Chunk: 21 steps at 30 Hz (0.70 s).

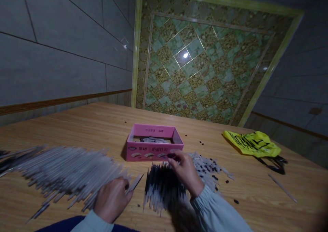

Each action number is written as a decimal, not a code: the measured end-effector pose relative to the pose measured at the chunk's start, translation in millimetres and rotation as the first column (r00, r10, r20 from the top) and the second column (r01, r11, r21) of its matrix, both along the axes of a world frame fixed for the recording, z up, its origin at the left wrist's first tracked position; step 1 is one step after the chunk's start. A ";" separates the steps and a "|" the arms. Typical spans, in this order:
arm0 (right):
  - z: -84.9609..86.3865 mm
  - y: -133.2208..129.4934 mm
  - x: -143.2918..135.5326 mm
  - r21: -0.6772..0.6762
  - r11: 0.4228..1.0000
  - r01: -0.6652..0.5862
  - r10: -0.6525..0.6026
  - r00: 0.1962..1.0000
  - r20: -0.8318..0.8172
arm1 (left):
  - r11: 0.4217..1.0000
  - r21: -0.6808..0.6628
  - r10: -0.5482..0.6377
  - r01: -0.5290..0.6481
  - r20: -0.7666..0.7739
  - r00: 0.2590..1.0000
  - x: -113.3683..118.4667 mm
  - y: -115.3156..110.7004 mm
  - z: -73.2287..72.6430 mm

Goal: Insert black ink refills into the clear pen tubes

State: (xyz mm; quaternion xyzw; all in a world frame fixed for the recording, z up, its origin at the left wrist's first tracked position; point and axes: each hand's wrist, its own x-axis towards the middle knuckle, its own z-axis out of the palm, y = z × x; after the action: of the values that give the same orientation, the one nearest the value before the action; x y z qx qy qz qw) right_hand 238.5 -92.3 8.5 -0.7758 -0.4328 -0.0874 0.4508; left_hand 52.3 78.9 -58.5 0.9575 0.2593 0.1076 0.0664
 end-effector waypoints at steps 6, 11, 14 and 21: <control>-38.6 -41.8 -32.1 -0.411 0.911 -0.022 0.072 0.991 0.109 | 0.999 0.041 0.019 -0.017 -0.051 0.999 2.0 -7.9 1.0; -57.3 -46.4 -39.7 -0.597 0.802 0.002 0.062 0.994 0.087 | 1.000 0.002 0.007 -0.007 -0.024 1.000 3.1 -9.0 -1.1; -62.2 -46.4 -39.7 -0.583 0.813 0.011 0.071 0.991 0.116 | 0.999 -0.041 -0.013 0.014 0.026 1.000 3.2 -5.7 -4.6; -65.2 -45.6 -37.6 -0.546 0.836 -0.047 0.166 0.971 0.172 | 0.940 -0.319 0.028 0.119 0.419 0.908 9.9 0.5 -9.0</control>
State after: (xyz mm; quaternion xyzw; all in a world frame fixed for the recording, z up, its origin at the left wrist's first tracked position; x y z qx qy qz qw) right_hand 201.0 -137.9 -56.8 -0.8317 -0.5281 -0.0194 0.1704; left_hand 62.2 79.4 -67.5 0.8923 0.2310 0.2622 0.2858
